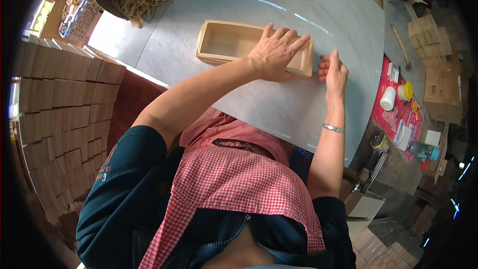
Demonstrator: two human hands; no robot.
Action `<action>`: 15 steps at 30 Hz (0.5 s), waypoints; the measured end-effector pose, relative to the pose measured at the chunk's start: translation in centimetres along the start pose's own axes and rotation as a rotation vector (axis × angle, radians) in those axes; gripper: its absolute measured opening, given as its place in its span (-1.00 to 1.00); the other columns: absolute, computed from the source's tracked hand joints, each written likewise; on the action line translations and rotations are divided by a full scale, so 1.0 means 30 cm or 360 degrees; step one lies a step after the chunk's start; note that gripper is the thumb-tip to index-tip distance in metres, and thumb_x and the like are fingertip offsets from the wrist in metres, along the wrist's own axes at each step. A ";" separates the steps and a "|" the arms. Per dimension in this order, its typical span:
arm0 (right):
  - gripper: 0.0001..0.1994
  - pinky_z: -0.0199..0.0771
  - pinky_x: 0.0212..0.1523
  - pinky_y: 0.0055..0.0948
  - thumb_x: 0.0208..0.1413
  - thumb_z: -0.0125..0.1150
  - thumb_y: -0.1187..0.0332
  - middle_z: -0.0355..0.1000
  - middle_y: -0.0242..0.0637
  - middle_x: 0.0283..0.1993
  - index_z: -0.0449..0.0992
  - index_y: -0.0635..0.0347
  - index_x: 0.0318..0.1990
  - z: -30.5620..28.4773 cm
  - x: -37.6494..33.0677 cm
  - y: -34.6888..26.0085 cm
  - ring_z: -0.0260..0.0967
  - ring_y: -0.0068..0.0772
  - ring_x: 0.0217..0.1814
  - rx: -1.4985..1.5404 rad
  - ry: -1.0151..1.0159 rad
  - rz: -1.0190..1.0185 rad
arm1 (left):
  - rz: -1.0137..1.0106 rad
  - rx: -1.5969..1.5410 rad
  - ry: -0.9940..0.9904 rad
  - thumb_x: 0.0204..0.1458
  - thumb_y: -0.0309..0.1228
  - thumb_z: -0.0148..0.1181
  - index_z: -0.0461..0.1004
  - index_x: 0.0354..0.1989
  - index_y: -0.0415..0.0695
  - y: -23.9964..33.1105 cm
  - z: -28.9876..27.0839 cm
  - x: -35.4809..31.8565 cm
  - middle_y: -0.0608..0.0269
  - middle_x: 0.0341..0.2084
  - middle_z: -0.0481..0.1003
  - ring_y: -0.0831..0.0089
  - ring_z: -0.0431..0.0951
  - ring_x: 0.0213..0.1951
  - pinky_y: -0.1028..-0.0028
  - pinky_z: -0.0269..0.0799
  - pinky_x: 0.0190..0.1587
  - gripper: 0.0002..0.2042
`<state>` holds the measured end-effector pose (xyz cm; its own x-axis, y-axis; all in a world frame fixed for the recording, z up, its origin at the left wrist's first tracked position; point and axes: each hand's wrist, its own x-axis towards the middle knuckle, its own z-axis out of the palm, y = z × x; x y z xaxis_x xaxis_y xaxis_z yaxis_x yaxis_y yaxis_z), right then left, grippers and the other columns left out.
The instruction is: The person is assembling small wooden boxes by applying glue to wooden strips and securing them with a pneumatic nail gun.
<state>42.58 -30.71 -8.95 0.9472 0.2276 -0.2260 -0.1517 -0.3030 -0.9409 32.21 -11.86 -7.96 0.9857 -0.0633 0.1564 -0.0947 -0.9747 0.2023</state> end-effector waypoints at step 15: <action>-0.54 0.50 -0.11 -0.48 0.38 0.09 0.23 0.51 -0.11 0.10 0.39 0.39 0.28 0.083 -0.397 -0.382 0.48 -0.34 -0.06 0.0172 -0.0286 -0.1256 | 0.0232 -0.0820 0.1285 -0.40 -0.30 0.65 -0.03 0.52 -0.18 0.000 -0.228 -0.099 -0.06 0.43 0.14 -0.05 0.19 0.41 0.04 0.12 0.45 0.23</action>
<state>32.34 -27.65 3.91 0.7279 0.4845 0.4851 0.5061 0.0977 -0.8569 28.34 -10.19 -1.81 0.5847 0.1777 0.7916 -0.4474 -0.7434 0.4973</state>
